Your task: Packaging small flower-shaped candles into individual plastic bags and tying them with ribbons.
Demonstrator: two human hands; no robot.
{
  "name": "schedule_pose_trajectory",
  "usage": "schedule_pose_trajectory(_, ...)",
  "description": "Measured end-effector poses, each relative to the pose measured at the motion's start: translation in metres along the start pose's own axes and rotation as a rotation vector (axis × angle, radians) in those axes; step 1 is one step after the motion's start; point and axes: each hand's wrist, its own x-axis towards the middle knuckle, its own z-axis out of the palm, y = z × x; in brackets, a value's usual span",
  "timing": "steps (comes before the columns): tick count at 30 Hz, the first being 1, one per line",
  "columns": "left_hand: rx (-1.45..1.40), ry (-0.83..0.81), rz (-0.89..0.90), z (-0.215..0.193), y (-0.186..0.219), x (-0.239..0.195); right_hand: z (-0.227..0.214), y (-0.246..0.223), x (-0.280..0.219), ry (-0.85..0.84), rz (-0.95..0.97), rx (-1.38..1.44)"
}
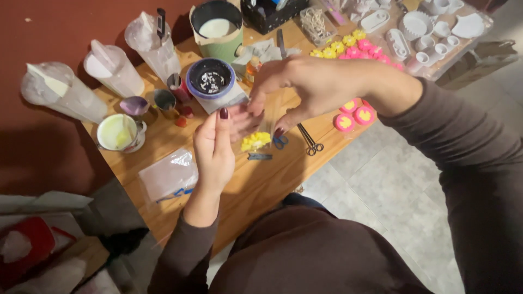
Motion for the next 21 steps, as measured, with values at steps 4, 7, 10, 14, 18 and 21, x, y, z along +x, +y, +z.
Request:
schedule_pose_trajectory(4, -0.075, -0.019, -0.043, -0.004, -0.004, 0.006, 0.002, -0.007, -0.002, 0.075, 0.008, -0.061)
schedule_pose_trajectory(7, -0.183, -0.242, 0.073, -0.018, -0.030, 0.002, -0.006, -0.022, 0.006, 0.106, 0.019, -0.151)
schedule_pose_trajectory(10, -0.259, -0.354, -0.077, -0.031, -0.067, -0.003, -0.013, -0.037, 0.016, 0.041, 0.079, -0.282)
schedule_pose_trajectory(14, -0.256, -0.281, -0.157, 0.005, -0.024, -0.001, -0.010, -0.017, 0.008, 0.025, 0.137, -0.341)
schedule_pose_trajectory(18, -0.101, -0.055, -0.245, 0.000, -0.030, -0.012, 0.026, 0.023, -0.023, 0.418, 0.131, -0.070)
schedule_pose_trajectory(21, -0.028, 0.019, -0.237, -0.013, -0.053, -0.021, 0.094, 0.080, -0.059, 0.539, 0.554, 0.594)
